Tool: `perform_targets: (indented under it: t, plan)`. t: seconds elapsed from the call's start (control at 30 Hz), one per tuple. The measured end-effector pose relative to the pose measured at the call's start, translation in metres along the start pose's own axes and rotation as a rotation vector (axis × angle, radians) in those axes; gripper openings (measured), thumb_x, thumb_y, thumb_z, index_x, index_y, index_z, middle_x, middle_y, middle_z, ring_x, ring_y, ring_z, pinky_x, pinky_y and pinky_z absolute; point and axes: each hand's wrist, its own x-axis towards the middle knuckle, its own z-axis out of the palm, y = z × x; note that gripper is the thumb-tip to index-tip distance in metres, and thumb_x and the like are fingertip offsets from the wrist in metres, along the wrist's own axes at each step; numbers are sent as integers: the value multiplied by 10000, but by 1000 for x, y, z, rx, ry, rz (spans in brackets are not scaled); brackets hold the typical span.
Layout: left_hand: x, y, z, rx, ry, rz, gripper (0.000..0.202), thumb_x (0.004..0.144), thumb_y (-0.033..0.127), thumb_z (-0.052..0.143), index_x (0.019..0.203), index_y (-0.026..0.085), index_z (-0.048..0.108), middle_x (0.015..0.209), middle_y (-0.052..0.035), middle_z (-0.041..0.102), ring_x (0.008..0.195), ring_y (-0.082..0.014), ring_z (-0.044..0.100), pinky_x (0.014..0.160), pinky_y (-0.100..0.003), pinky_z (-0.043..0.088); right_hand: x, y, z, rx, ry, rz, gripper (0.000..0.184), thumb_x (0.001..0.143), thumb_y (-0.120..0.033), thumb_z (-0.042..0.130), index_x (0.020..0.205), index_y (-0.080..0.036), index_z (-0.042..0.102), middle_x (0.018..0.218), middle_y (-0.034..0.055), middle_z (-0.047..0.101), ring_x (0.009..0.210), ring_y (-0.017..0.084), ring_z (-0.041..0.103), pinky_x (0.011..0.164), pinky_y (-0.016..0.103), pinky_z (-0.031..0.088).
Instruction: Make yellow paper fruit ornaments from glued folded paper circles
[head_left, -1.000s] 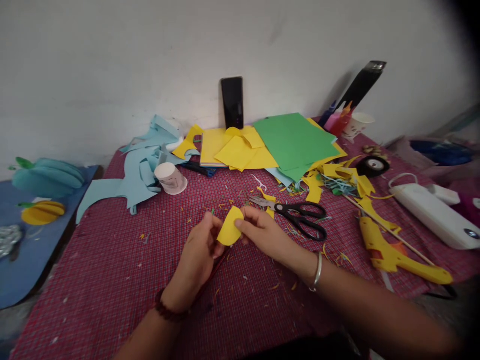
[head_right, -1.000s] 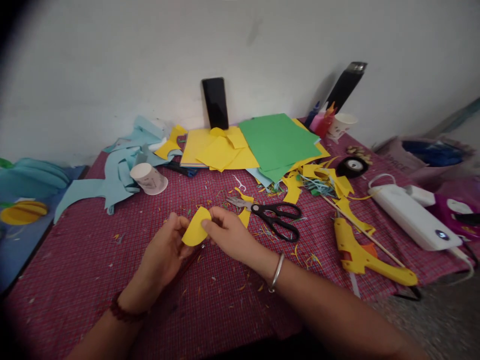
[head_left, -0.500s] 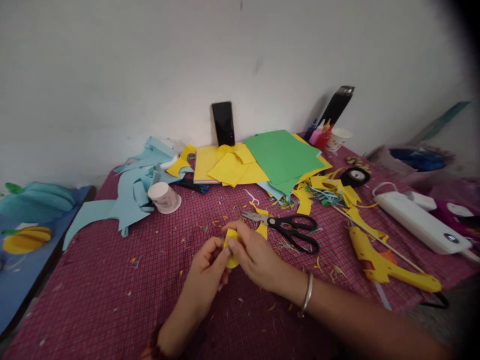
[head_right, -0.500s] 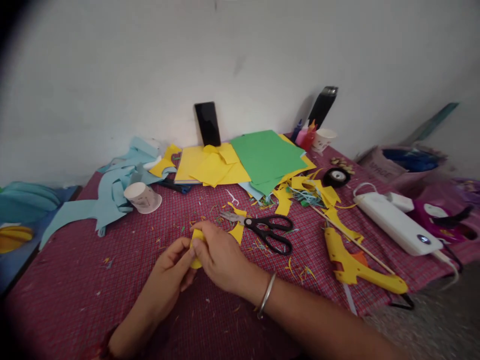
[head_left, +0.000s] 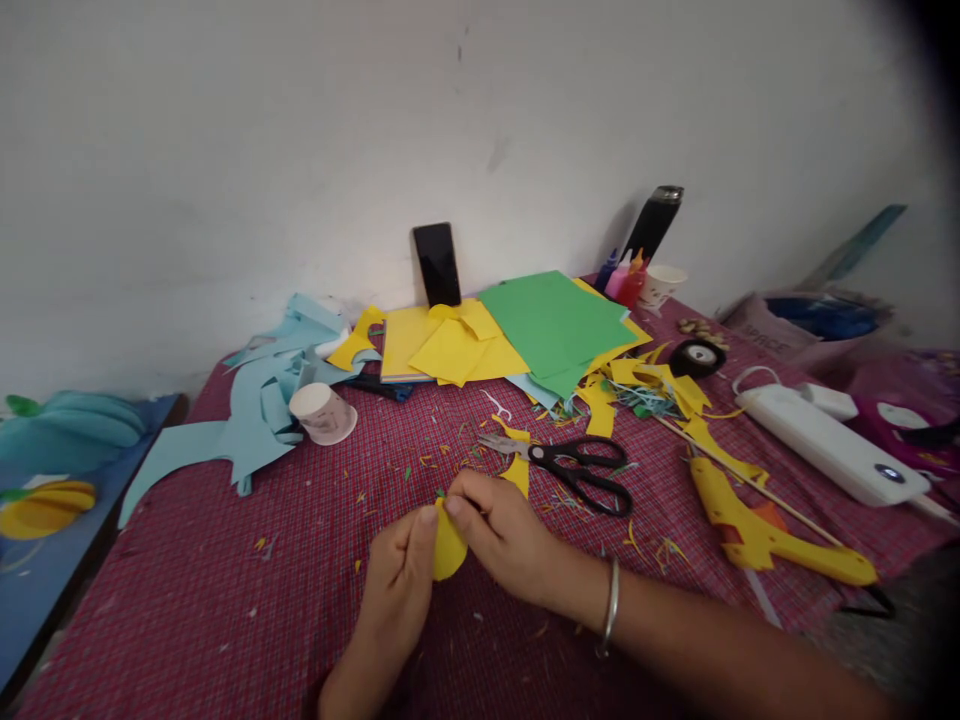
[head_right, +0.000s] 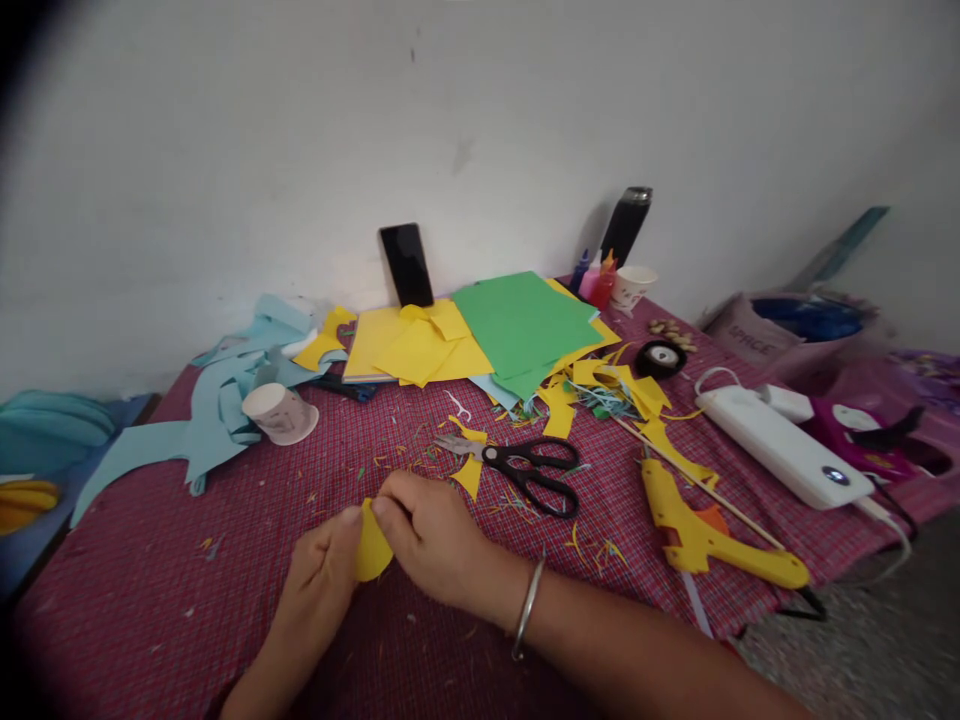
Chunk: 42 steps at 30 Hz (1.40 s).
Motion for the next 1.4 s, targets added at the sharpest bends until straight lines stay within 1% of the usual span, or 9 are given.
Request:
perform_targets:
  t: [0.23, 0.4, 0.6, 0.77, 0.83, 0.93, 1.03, 1.23, 1.4]
  plan:
    - [6, -1, -3, -14, 11, -30, 329, 733, 435, 713, 596, 185, 548, 515, 43, 444, 476, -97, 372, 456, -207, 285, 7, 7, -3, 246, 171, 85, 279, 961, -348, 402, 720, -212, 428, 651, -38, 407, 603, 122, 398, 553, 249, 326]
    - [6, 2, 1, 56, -32, 1, 335, 754, 400, 663, 550, 189, 500, 493, 42, 427, 476, -100, 372, 472, -214, 295, 6, 7, 0, 359, 76, 122, 116, 860, -303, 561, 845, -205, 501, 679, -52, 436, 591, 108, 395, 526, 230, 332]
    - [5, 1, 5, 168, -157, 98, 192, 769, 303, 627, 624, 181, 598, 598, -1, 552, 576, -136, 465, 554, -240, 367, 3, 10, 1, 173, -13, 78, 192, 895, -301, 521, 735, -205, 474, 633, -49, 448, 589, 108, 424, 536, 238, 313]
    - [-1, 0, 4, 187, -176, 163, 311, 849, 348, 587, 593, 173, 578, 584, 5, 512, 559, -120, 432, 535, -237, 324, 1, 7, -1, 77, -34, -15, 361, 992, -370, 364, 668, -212, 381, 618, -42, 403, 574, 107, 401, 535, 245, 309]
    - [0, -2, 0, 116, -103, 107, 338, 840, 398, 614, 595, 168, 578, 570, 15, 482, 540, -109, 406, 511, -234, 303, 5, 6, -8, 28, -30, -29, 352, 1007, -361, 335, 708, -207, 435, 648, -29, 453, 602, 114, 439, 558, 245, 345]
    - [8, -6, -8, -91, 158, -19, 363, 806, 464, 651, 615, 165, 574, 541, 31, 469, 508, -96, 392, 475, -222, 293, 26, 11, -31, -225, 51, -33, 126, 953, -265, 469, 927, -193, 569, 832, 24, 618, 745, 152, 563, 686, 281, 438]
    - [23, -7, -18, -436, 357, -96, 289, 752, 410, 704, 669, 176, 556, 511, 52, 465, 468, -88, 387, 441, -207, 305, 63, 28, -58, -586, 169, -66, 282, 881, -179, 545, 1161, -158, 575, 1134, 124, 629, 1032, 244, 584, 923, 387, 447]
    - [41, -8, -33, -805, 322, -199, 228, 717, 264, 692, 651, 178, 492, 496, 62, 444, 435, -71, 380, 405, -184, 320, 127, 72, -72, -691, 131, -81, 649, 728, -41, 637, 1347, -193, 516, 1421, 139, 475, 1283, 317, 448, 1085, 484, 330]
    - [40, -11, -35, -826, 336, -182, 200, 694, 258, 729, 727, 164, 555, 503, 62, 473, 439, -72, 407, 393, -174, 327, 144, 88, -63, -492, 161, -148, 273, 760, -95, 644, 1000, -204, 716, 1268, 95, 629, 1192, 270, 541, 1083, 467, 334]
